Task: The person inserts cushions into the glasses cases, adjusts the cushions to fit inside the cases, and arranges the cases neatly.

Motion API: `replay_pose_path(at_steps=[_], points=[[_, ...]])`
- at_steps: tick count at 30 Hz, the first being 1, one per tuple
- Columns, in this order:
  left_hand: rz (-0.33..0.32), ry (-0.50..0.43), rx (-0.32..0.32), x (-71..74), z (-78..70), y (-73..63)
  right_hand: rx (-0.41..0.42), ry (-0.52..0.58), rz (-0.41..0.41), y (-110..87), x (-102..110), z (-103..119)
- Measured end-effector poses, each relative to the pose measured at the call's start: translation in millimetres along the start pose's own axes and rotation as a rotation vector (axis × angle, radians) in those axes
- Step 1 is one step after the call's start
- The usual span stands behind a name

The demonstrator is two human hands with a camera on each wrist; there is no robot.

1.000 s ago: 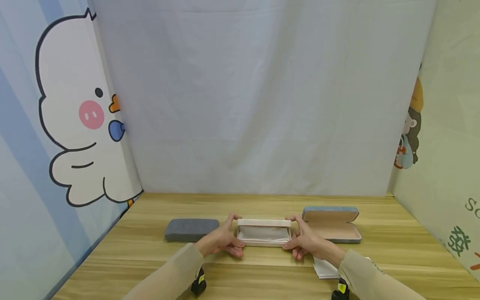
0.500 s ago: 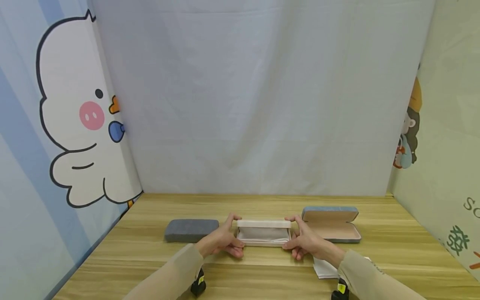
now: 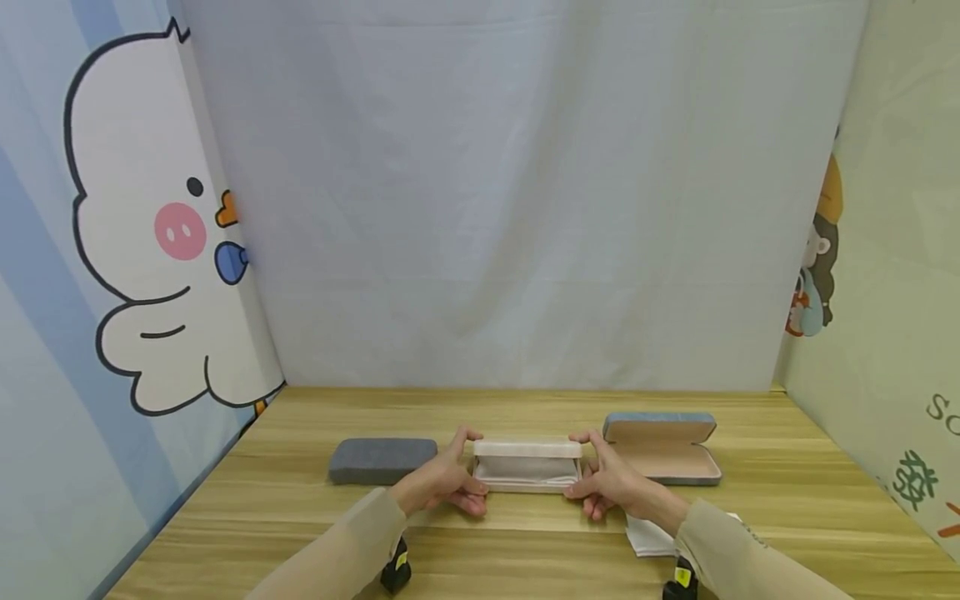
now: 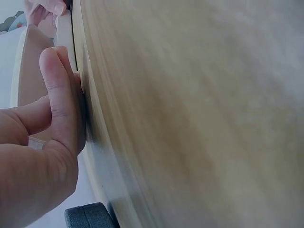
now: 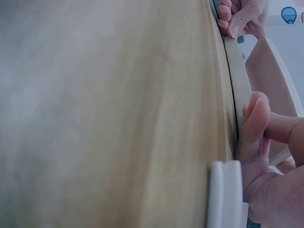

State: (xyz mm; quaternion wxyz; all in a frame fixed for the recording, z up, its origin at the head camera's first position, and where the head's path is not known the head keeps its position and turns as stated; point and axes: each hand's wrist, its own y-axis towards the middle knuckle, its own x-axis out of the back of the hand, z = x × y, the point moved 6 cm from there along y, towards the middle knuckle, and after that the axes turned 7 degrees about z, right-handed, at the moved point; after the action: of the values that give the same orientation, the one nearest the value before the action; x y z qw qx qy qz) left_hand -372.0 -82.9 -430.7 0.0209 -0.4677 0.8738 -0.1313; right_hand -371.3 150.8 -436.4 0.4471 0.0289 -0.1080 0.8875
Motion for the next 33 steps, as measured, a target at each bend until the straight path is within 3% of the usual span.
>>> replay_pose_path(at_steps=[12, 20, 28, 33], points=[[-0.022, 0.029, -0.029, 0.5, -1.5, -1.5, 0.035, -0.067, -0.036, -2.4, -3, 6], [-0.013, 0.068, -0.036, -3.9, -2.9, -5.1, -0.003, -0.08, -0.038, -6.4, -3, 8], [-0.046, 0.188, -0.058, -8.2, -19.7, -13.6, 0.0, -0.118, -0.049, -19.2, 4, 21], [-0.03, 0.237, -0.068, -23.8, -34.2, -17.8, 0.048, -0.108, -0.023, -30.9, 13, 28]])
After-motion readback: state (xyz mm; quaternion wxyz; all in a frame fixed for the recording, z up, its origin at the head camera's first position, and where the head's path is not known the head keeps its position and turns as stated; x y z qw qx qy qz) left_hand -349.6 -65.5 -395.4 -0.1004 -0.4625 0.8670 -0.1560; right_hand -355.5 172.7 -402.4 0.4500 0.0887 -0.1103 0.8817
